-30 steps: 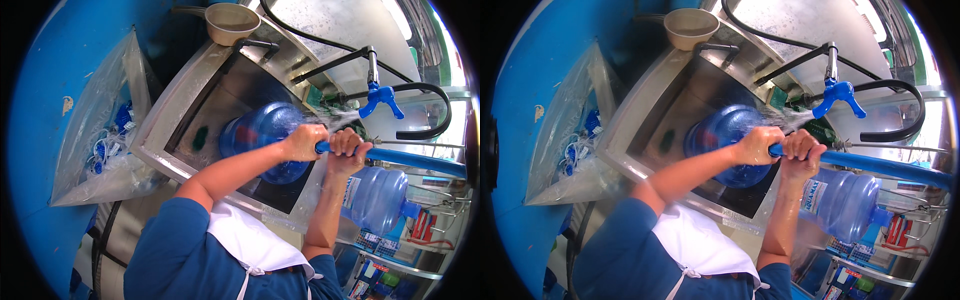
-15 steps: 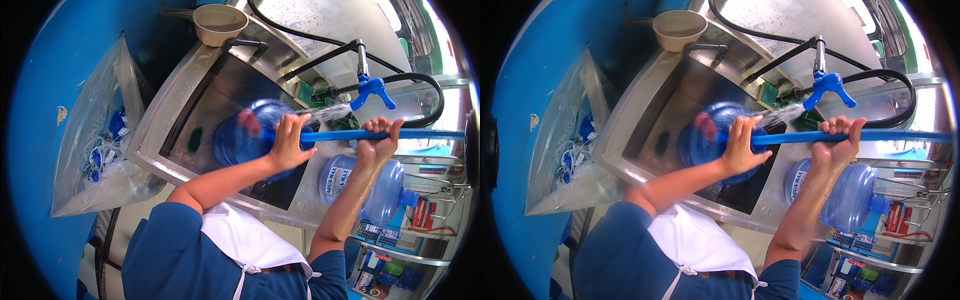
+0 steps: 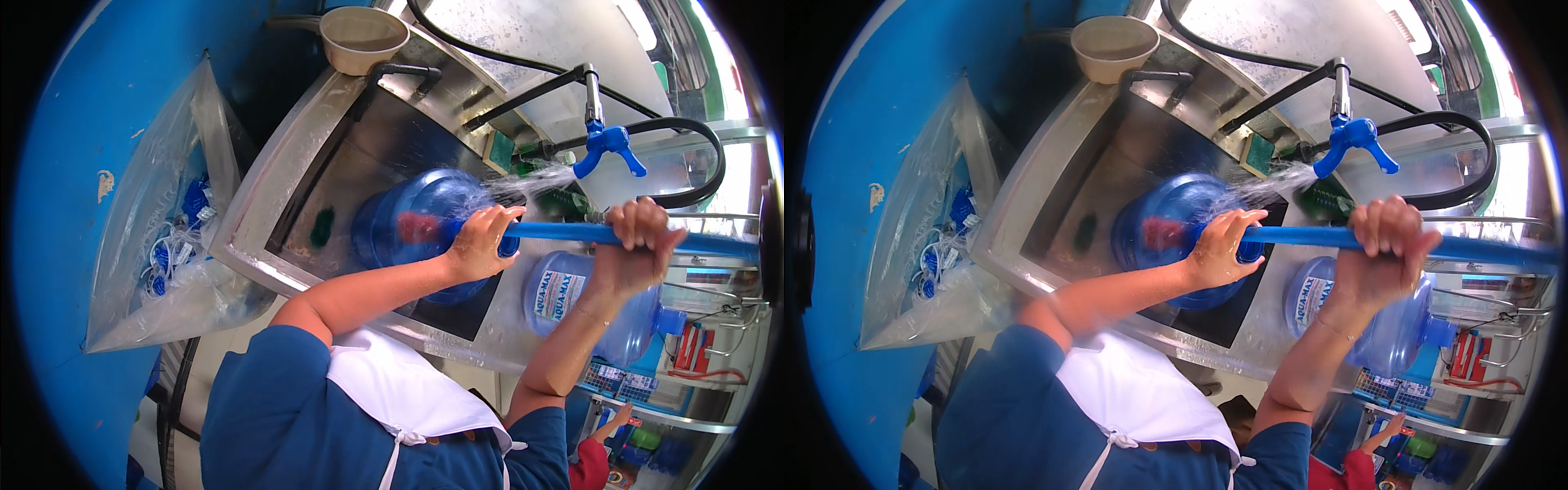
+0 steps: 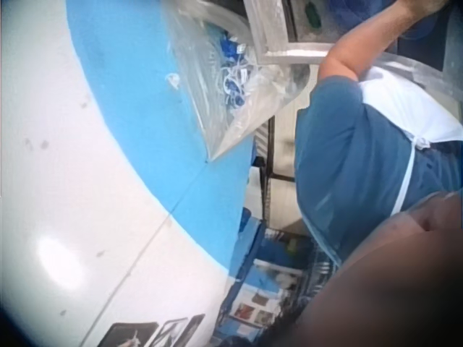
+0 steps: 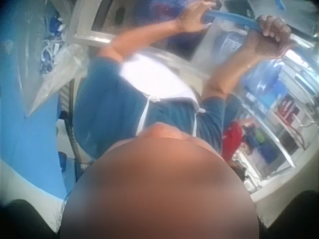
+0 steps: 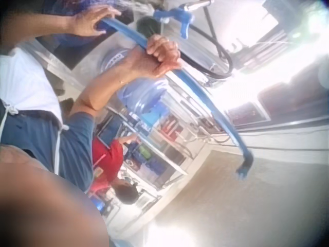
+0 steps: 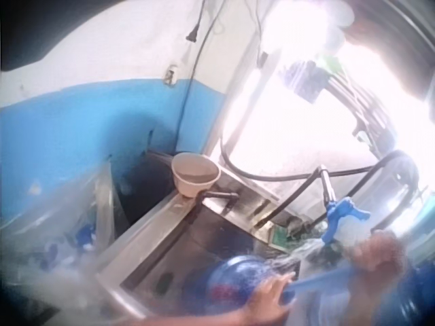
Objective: The person retrieves two large blue water jugs from a storage area and carries them to a sink. They wash the exterior of one jug with soap and a sponge, rinse it thoroughly, and then fill it with water from a dispenser. The person repeats the filling process for the second jug.
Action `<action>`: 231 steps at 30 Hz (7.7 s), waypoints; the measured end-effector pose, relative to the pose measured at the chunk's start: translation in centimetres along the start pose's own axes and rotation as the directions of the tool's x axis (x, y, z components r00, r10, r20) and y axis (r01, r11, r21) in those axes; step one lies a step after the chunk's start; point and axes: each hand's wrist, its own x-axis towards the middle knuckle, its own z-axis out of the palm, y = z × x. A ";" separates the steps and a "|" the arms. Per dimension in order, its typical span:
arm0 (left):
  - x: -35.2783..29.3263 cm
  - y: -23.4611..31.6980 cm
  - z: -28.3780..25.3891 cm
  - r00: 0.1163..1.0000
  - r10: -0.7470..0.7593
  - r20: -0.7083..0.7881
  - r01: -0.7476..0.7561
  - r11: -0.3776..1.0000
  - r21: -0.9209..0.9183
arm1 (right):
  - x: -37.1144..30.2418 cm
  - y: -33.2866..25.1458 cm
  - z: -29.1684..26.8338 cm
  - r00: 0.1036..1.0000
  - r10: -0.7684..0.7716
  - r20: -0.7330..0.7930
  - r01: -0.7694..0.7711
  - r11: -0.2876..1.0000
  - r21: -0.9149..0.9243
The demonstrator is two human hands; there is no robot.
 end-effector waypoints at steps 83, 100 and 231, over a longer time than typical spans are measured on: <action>3.2 -8.7 1.4 0.871 -0.233 0.433 0.084 0.938 0.337 | -5.2 4.3 3.5 0.873 -0.407 0.270 0.440 0.895 -0.074; 1.8 -7.4 0.3 0.958 -0.185 0.218 0.218 0.966 -0.140 | -1.3 13.4 3.4 0.967 0.231 0.109 -0.198 0.948 -0.247; -6.2 -10.2 -21.7 0.875 -0.483 0.020 0.477 0.870 0.127 | 45.7 13.9 39.9 0.826 -0.546 0.143 0.501 0.593 -0.630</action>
